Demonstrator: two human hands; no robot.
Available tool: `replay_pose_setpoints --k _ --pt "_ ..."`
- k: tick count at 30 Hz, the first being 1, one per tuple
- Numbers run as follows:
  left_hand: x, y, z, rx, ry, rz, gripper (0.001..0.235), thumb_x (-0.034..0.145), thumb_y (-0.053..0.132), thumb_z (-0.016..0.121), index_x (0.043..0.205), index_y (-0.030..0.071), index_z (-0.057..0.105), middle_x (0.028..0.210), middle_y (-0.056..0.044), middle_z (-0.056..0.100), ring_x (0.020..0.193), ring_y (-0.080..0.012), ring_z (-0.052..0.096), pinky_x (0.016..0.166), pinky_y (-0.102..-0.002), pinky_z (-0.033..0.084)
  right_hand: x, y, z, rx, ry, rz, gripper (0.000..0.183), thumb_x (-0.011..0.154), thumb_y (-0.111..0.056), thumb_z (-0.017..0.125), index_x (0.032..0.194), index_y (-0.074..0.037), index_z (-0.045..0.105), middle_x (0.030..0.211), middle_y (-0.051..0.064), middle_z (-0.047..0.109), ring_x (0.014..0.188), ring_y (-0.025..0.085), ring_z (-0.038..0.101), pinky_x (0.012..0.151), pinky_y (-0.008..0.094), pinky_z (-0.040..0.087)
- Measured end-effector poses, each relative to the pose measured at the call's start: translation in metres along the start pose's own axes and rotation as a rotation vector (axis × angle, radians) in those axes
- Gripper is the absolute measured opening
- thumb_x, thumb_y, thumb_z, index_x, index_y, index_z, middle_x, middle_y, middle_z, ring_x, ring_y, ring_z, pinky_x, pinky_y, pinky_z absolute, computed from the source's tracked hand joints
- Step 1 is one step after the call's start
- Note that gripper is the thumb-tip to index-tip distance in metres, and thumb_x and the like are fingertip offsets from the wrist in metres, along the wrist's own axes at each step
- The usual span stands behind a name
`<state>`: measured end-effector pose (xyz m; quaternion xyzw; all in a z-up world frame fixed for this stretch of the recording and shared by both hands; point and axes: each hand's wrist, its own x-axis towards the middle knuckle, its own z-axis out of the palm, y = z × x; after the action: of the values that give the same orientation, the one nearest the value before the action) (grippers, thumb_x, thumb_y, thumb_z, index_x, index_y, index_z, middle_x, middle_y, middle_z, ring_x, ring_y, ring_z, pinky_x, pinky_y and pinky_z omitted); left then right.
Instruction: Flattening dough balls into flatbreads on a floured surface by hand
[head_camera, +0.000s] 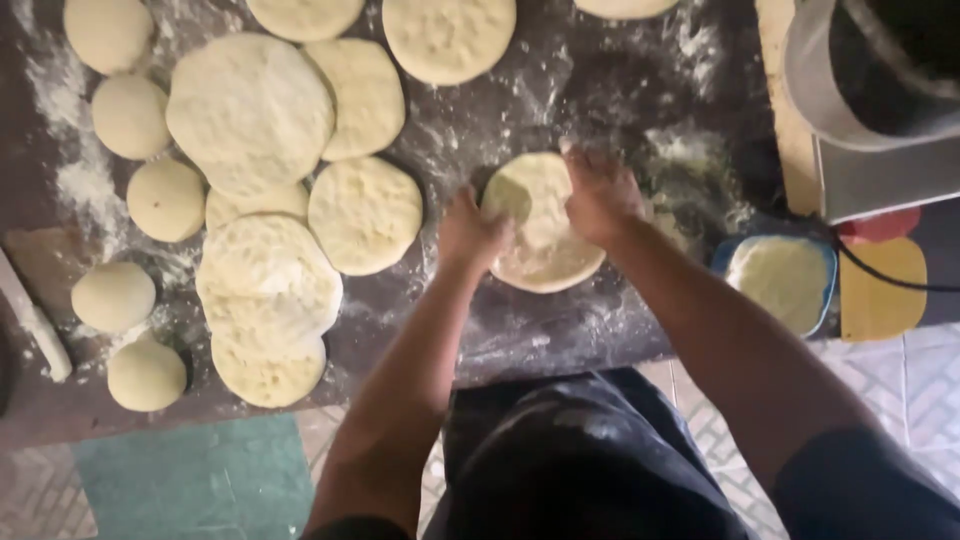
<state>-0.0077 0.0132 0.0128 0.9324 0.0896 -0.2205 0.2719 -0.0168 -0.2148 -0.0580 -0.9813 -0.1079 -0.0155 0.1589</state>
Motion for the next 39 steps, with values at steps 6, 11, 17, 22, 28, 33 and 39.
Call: replay_pose_setpoints --k 6,11,17,22,28,33,39 --pt "-0.019 -0.001 0.003 -0.046 -0.183 -0.018 0.041 0.064 0.044 0.063 0.1 0.028 0.075 0.093 -0.001 0.077 0.099 -0.0287 0.074 0.085 -0.048 0.059 0.013 0.004 -0.037 0.329 -0.383 0.345 0.051 0.069 -0.029 0.068 0.12 -0.027 0.071 0.114 0.003 0.072 0.108 0.032 0.071 0.083 0.049 0.055" --pt "-0.076 0.012 -0.05 -0.407 0.139 0.546 0.022 0.08 0.007 0.061 0.101 0.009 0.068 0.08 -0.016 0.069 0.07 -0.0389 0.072 0.06 -0.047 0.053 -0.004 -0.018 -0.169 0.675 -0.394 0.416 0.055 0.074 -0.014 0.065 0.129 -0.012 0.066 0.104 0.014 0.072 0.084 0.033 0.072 0.074 0.045 0.054" --pt "-0.048 -0.043 0.031 0.102 -0.235 0.604 0.029 0.089 0.019 0.048 0.103 0.004 0.067 0.104 -0.024 0.069 0.1 -0.0437 0.069 0.085 -0.054 0.056 -0.056 0.025 -0.065 0.562 -0.448 0.178 0.041 0.079 -0.002 0.058 0.117 -0.005 0.075 0.101 0.023 0.075 0.086 0.038 0.074 0.073 0.046 0.058" --pt "-0.027 -0.021 0.045 0.119 0.018 0.776 0.044 0.083 0.026 0.063 0.122 0.007 0.07 0.116 -0.019 0.072 0.112 -0.0382 0.068 0.088 -0.052 0.058 -0.057 0.012 -0.017 0.088 -0.023 -0.289 0.028 0.077 -0.016 0.07 0.105 -0.015 0.073 0.108 0.007 0.072 0.095 0.027 0.072 0.087 0.043 0.056" --pt "0.023 -0.002 0.087 0.508 0.63 0.938 0.04 0.082 0.033 0.062 0.116 0.013 0.065 0.112 -0.007 0.067 0.109 -0.0258 0.063 0.088 -0.041 0.052 -0.032 -0.013 -0.009 -0.127 0.455 -0.463 0.028 0.08 -0.032 0.073 0.092 -0.008 0.068 0.118 0.019 0.059 0.106 0.037 0.06 0.091 0.059 0.047" --pt "-0.011 0.059 0.021 0.561 0.073 0.696 0.029 0.074 0.036 0.065 0.096 0.021 0.078 0.095 0.0 0.071 0.09 -0.0257 0.073 0.072 -0.043 0.061 -0.042 0.014 0.02 -0.178 0.216 -0.382 0.045 0.076 -0.05 0.073 0.099 -0.012 0.068 0.148 0.017 0.054 0.133 0.038 0.055 0.11 0.066 0.037" --pt "-0.038 0.016 0.039 0.624 -0.221 0.572 0.071 0.092 0.035 0.063 0.158 0.024 0.04 0.169 -0.006 0.031 0.151 -0.0369 0.034 0.115 -0.056 0.04 -0.071 0.013 0.037 -0.158 0.233 -0.478 0.035 0.087 -0.046 0.062 0.105 -0.018 0.073 0.142 0.013 0.061 0.129 0.042 0.057 0.088 0.055 0.045"
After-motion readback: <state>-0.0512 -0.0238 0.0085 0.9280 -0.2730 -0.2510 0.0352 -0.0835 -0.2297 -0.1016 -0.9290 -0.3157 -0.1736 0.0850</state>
